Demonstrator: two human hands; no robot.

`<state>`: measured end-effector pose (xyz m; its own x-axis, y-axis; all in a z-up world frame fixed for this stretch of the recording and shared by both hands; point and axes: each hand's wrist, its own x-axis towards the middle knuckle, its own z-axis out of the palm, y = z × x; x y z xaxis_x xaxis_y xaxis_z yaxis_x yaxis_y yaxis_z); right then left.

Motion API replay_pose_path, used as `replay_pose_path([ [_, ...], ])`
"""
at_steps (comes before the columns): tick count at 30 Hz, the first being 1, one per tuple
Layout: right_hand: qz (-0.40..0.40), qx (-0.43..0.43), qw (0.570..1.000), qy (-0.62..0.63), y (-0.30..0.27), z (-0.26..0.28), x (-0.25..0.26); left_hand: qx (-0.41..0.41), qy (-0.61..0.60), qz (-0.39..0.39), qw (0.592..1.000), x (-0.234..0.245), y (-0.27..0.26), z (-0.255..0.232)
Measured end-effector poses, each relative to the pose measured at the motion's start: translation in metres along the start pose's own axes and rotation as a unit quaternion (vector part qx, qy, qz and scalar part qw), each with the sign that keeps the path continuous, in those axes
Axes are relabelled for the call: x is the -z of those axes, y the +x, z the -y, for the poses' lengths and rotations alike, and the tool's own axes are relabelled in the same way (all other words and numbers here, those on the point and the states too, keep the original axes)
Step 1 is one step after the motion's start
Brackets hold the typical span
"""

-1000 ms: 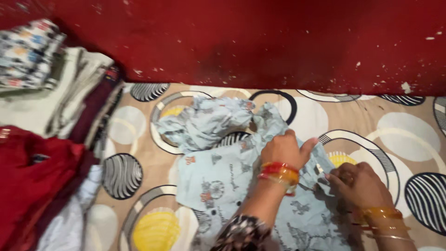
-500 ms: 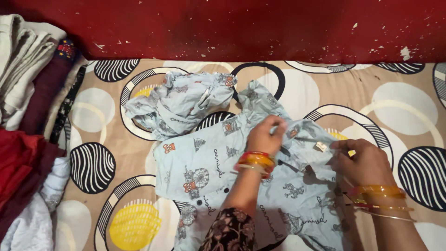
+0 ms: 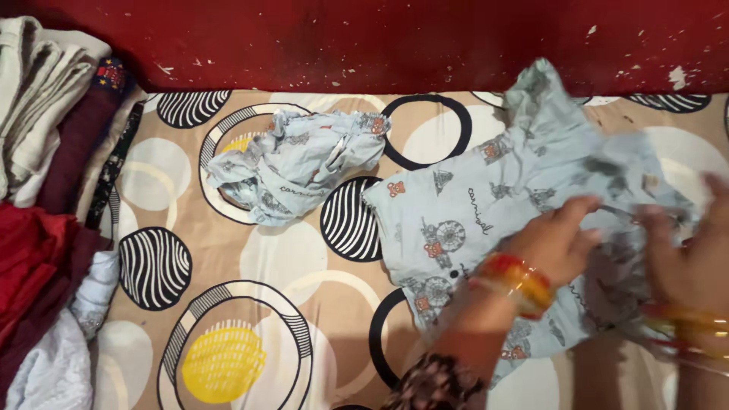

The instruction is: The person folds a light blue patterned shirt and a red-and-white striped shirt on a patterned bedsheet. They smooth the fabric, fold sleeves and sides, and place the folded shirts into a nearby basket.

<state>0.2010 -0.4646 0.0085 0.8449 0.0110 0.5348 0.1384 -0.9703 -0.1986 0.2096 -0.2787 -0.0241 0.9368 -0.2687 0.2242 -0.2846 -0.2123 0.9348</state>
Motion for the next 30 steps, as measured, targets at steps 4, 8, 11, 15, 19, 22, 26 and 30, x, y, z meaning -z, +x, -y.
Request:
replay_pose_path([
  [4, 0.263, -0.028, 0.931, 0.252, -0.013, 0.012, -0.040, 0.008, 0.170, -0.155, 0.973, 0.051, -0.038, 0.029],
  [8, 0.445, 0.028, 0.886, 0.129, -0.027, 0.022, -0.060, 0.048, 0.393, -0.383, 0.835, 0.144, -0.051, 0.064],
  [11, 0.464, 0.021, 0.884, 0.057, -0.032, 0.036, -0.064, 0.209, 0.320, -0.315, 0.869, 0.188, -0.056, 0.079],
  [15, 0.525, 0.003, 0.851, -0.017, -0.038, 0.052, -0.065, 0.247, -0.091, -0.240, 0.934, 0.184, -0.063, 0.087],
  [19, 0.522, -0.010, 0.853, -0.003, -0.035, 0.064, -0.059, 0.297, -0.400, -0.325, 0.804, 0.143, -0.101, 0.066],
  [22, 0.545, -0.047, 0.837, -0.026, -0.032, 0.070, -0.058, 0.230, -0.310, -0.308, 0.870, 0.100, -0.142, 0.042],
  [26, 0.541, -0.043, 0.840, -0.016, -0.032, 0.071, -0.059, 0.135, -0.096, -0.167, 0.972, 0.081, -0.173, 0.024],
  [30, 0.513, -0.017, 0.846, 0.141, -0.034, 0.020, -0.048, 0.259, 0.065, -0.094, 0.959, 0.124, -0.169, 0.029],
])
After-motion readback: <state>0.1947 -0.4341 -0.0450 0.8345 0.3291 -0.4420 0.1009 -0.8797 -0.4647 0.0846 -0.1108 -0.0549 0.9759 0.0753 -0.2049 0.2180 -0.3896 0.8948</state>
